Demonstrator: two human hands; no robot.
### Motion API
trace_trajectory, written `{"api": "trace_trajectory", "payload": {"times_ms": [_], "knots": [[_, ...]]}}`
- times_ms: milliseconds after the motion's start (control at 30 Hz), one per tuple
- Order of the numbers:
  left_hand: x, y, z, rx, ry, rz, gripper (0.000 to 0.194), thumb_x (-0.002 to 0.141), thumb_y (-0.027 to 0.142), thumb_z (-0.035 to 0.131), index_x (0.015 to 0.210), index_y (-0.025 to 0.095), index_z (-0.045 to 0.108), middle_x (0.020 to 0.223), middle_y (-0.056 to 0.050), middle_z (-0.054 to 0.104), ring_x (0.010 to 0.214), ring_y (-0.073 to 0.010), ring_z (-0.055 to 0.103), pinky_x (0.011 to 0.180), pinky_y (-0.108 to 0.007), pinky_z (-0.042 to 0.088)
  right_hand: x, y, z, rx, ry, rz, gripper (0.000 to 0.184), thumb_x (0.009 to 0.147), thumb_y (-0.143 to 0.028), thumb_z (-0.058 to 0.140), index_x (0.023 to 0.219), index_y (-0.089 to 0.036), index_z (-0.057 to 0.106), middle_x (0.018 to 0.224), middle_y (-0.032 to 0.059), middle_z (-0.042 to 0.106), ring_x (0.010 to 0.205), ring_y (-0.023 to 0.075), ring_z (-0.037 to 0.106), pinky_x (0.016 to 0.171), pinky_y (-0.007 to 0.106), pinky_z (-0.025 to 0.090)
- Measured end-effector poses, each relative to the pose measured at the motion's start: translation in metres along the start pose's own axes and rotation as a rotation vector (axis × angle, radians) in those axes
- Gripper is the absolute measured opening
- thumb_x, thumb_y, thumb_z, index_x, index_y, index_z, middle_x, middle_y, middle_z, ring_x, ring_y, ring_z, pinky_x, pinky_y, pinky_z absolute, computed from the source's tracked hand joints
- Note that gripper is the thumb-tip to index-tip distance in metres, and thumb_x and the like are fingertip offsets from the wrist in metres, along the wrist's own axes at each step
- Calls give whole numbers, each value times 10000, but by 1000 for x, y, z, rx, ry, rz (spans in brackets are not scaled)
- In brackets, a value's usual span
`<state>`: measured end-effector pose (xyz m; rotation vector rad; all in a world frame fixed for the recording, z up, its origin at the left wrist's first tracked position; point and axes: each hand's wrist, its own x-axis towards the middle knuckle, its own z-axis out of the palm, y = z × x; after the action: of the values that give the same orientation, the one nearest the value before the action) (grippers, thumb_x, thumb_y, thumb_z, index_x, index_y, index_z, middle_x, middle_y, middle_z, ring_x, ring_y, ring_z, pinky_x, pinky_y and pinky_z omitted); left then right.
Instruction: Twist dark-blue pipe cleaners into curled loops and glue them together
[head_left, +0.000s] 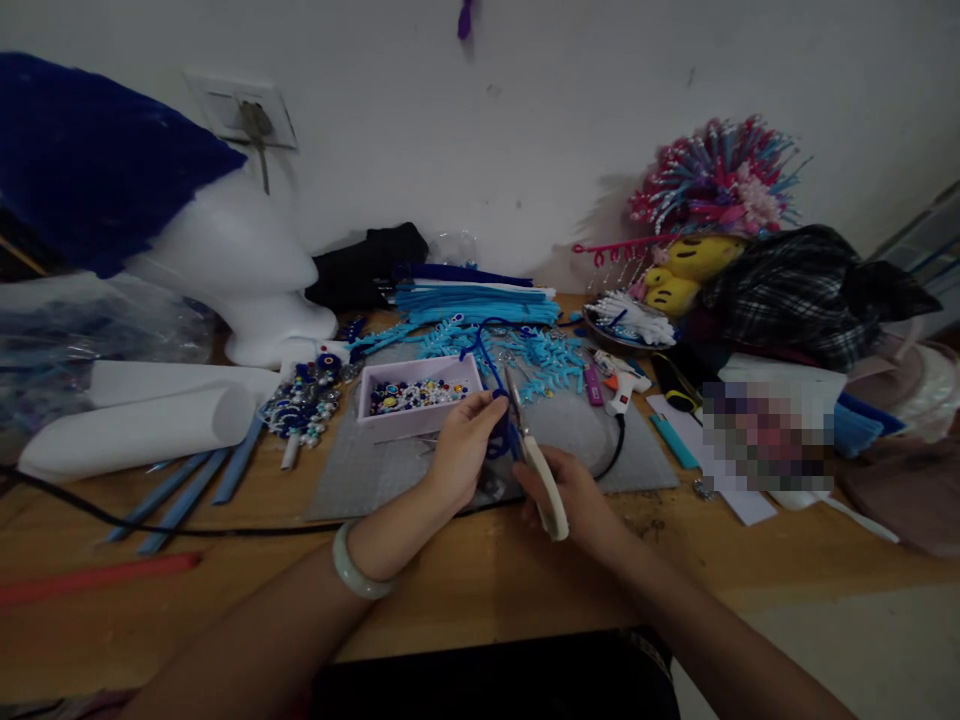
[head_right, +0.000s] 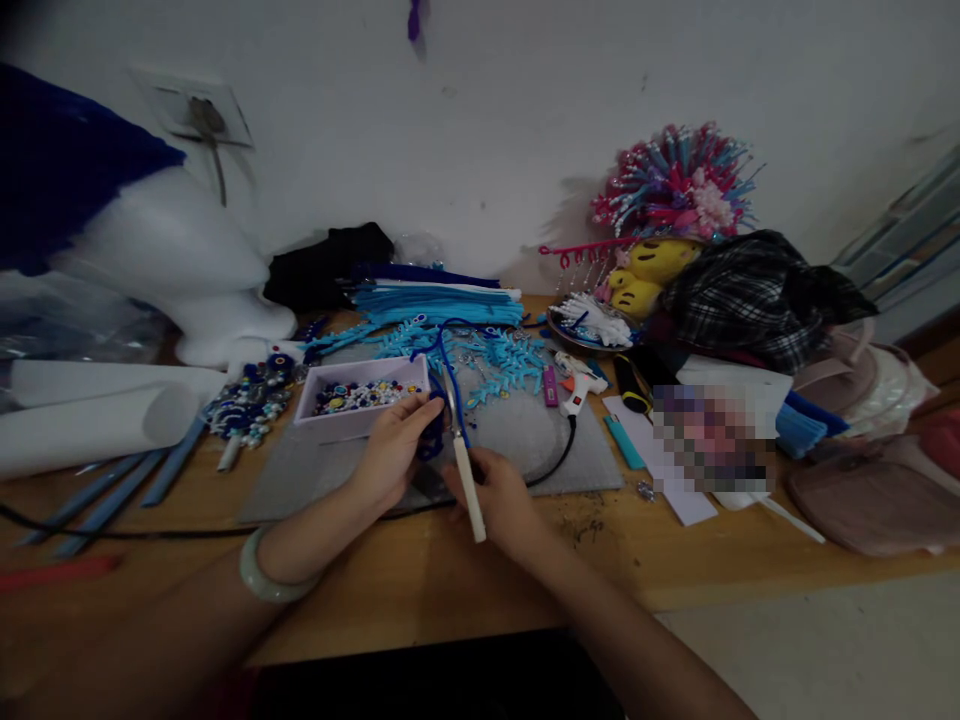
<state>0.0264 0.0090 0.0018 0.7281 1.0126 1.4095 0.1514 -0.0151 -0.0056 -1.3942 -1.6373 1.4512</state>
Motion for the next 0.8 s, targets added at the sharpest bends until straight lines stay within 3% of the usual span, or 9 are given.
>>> {"api": "trace_trajectory", "payload": {"times_ms": [100,200,367,467,567,667,800], "knots": [[1,-1,-1,-20,-32,15,130,646,250,636,669,166,539,601,60,529,520,-51,439,514,-171,325,4,-4,-18,-270,187,-169,217,730,-384,519,726,-168,542,595,-4,545,521,111,493,470,219,346],[2,-2,-1,-55,-96,12,131,640,242,643,697,168,551,630,48,542,565,-64,462,538,-179,338,15,-5,-42,-625,338,-153,232,746,-390,500,707,-170,561,641,25,577,571,137,500,508,243,333],[3,-6,-1,-77,-99,42,161,593,212,677,715,162,585,683,38,544,641,-70,477,631,-190,359,31,-2,-66,-960,273,-140,169,731,-252,524,786,-121,616,795,117,632,751,208,558,647,283,381],[4,-9,-2,-33,-91,38,160,601,220,673,729,168,592,692,36,545,646,-77,478,628,-197,360,36,-6,-64,-896,285,-240,226,728,-217,543,894,-83,618,920,156,624,879,227,550,763,307,385],[4,-9,-3,66,-98,49,133,628,233,655,733,180,593,700,38,553,654,-81,481,627,-196,363,39,-14,-54,-585,252,-389,205,772,-279,510,847,-133,632,863,87,639,823,171,564,744,273,403],[4,-8,-4,204,-116,55,99,651,243,633,712,182,584,676,44,553,632,-79,477,608,-193,363,44,-17,-43,-277,110,-340,171,721,-308,568,798,-169,631,756,16,636,707,126,561,648,234,413],[6,-9,-5,329,-123,51,111,622,195,627,689,182,540,625,59,532,578,-76,463,568,-194,356,50,-12,-37,-131,9,-194,87,676,-239,595,674,-152,602,570,-39,541,545,83,476,543,206,365]]}}
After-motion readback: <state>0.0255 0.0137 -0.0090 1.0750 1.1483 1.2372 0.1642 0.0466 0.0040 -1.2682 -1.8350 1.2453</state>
